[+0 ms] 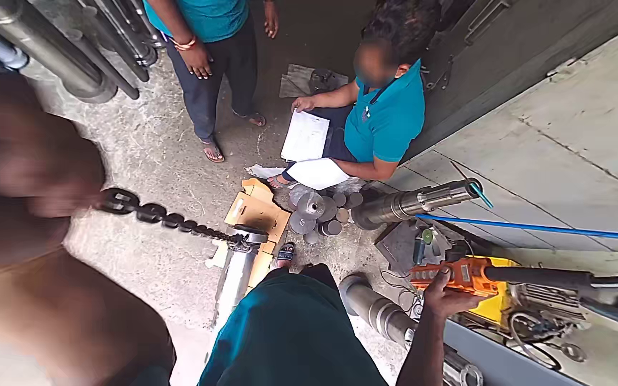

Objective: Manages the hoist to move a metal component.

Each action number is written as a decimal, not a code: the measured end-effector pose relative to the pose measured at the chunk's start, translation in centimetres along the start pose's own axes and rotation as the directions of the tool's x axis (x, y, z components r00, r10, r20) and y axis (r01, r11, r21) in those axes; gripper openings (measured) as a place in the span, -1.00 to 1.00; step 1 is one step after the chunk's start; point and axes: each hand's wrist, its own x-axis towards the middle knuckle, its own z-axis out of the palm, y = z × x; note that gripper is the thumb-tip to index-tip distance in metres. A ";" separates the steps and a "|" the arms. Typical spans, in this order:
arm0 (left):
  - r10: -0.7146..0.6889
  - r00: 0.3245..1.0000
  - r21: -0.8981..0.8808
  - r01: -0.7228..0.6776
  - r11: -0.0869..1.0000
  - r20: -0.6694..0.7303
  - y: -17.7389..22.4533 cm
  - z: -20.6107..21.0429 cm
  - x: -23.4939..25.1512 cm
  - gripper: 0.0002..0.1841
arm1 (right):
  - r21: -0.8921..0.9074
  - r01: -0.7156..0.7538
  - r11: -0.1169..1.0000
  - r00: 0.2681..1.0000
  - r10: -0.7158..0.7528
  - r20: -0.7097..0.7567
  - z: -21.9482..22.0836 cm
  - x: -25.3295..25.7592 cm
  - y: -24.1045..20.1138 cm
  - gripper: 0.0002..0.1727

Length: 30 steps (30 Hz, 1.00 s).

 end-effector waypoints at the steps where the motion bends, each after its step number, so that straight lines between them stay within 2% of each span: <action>1: 0.052 0.996 0.074 -0.046 0.996 -0.070 -0.5 2.8 0.1 -0.79 | 0.009 0.004 1.000 1.000 -0.004 0.010 0.1 0.1 0.1 0.07; 3: 0.124 0.984 0.182 -0.101 0.978 -0.125 -1.4 6.3 1.0 -0.80 | 0.020 0.025 1.000 0.999 -0.025 0.027 0.4 0.5 0.1 0.07; 5: 0.139 0.983 0.274 -0.102 0.956 -0.119 -2.8 7.1 0.8 -0.82 | 0.045 0.038 0.998 0.998 -0.040 0.045 0.5 0.7 0.0 0.08; 10: -0.075 0.967 0.240 0.135 0.961 -0.244 -12.2 6.1 -3.2 -0.74 | 0.121 0.028 0.992 0.995 -0.039 0.090 -0.3 0.0 0.3 0.12; 12: -0.074 0.953 0.206 0.139 0.969 -0.294 -14.0 6.5 -4.6 -0.67 | 0.148 0.044 0.988 0.993 -0.059 0.099 -1.3 -0.5 0.5 0.13; 19: -0.070 0.943 0.188 0.137 0.973 -0.327 -13.1 8.3 -6.8 -0.65 | 0.272 0.025 0.962 0.994 -0.054 0.099 -6.2 -3.6 1.3 0.04; 24: -0.038 0.933 0.204 0.118 0.972 -0.358 -12.7 8.6 -7.7 -0.67 | 0.320 0.017 0.947 0.989 -0.062 0.132 -7.9 -4.6 0.7 -0.01; 30: -0.027 0.911 0.186 0.113 0.976 -0.411 -11.3 6.8 -9.5 -0.66 | 0.227 0.035 0.973 0.990 -0.065 0.126 -8.6 -5.7 -0.6 0.05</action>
